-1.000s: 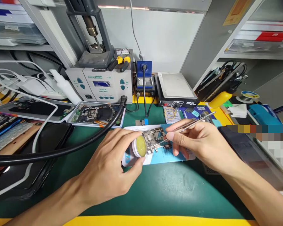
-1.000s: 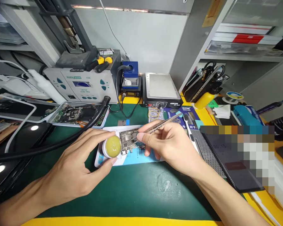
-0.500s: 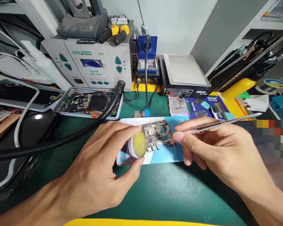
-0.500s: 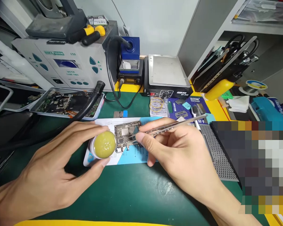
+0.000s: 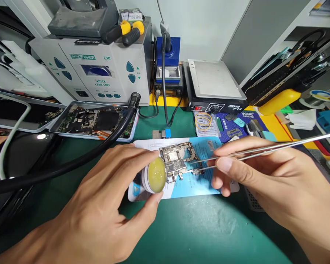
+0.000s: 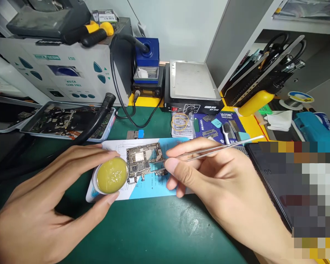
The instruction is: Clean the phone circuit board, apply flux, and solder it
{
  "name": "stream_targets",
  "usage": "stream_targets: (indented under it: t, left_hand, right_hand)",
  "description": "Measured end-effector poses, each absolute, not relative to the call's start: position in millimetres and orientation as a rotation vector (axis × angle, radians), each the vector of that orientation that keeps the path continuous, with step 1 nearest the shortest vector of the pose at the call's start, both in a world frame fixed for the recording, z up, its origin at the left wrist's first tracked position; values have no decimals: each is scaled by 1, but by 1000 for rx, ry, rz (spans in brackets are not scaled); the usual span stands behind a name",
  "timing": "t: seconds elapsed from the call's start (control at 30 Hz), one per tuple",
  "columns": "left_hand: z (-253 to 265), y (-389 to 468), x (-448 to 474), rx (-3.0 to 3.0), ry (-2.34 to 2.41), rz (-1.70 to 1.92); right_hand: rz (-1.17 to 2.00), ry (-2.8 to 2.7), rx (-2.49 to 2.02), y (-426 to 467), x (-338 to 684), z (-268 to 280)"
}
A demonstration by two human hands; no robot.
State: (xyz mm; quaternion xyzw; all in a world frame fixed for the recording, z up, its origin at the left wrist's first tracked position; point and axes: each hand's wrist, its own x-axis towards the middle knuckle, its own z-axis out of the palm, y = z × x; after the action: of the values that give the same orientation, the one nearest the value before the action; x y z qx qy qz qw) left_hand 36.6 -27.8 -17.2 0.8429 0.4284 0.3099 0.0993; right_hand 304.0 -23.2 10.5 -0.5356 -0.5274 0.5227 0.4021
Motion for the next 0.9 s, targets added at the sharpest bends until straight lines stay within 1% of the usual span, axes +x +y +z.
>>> stream_targets:
  t: [0.07,0.13,0.27,0.5,0.7,0.9]
  left_hand:
    - [-18,-28,36,2490,1277,905]
    - [-19,-28,36,2488,1280,909]
    - [-20,-27,36,2495,1269,944]
    - [-23,-27,37,2486,1305,978]
    - [-22,-28,38,2472,1294,969]
    - [-21,-28,38,2480,1262,966]
  right_hand:
    - [1400,-1312,-1301,-24,306,9]
    - [1400,-1319,-1294,-24,307,9]
    - [1284,-1340,-1373,-23,313,8]
    - [1213,-1445,-1406,-20,322,6]
    - [993,-1606,-1492,-18,315,11]
    - [1061,-1480,-1469,-21,315,9]
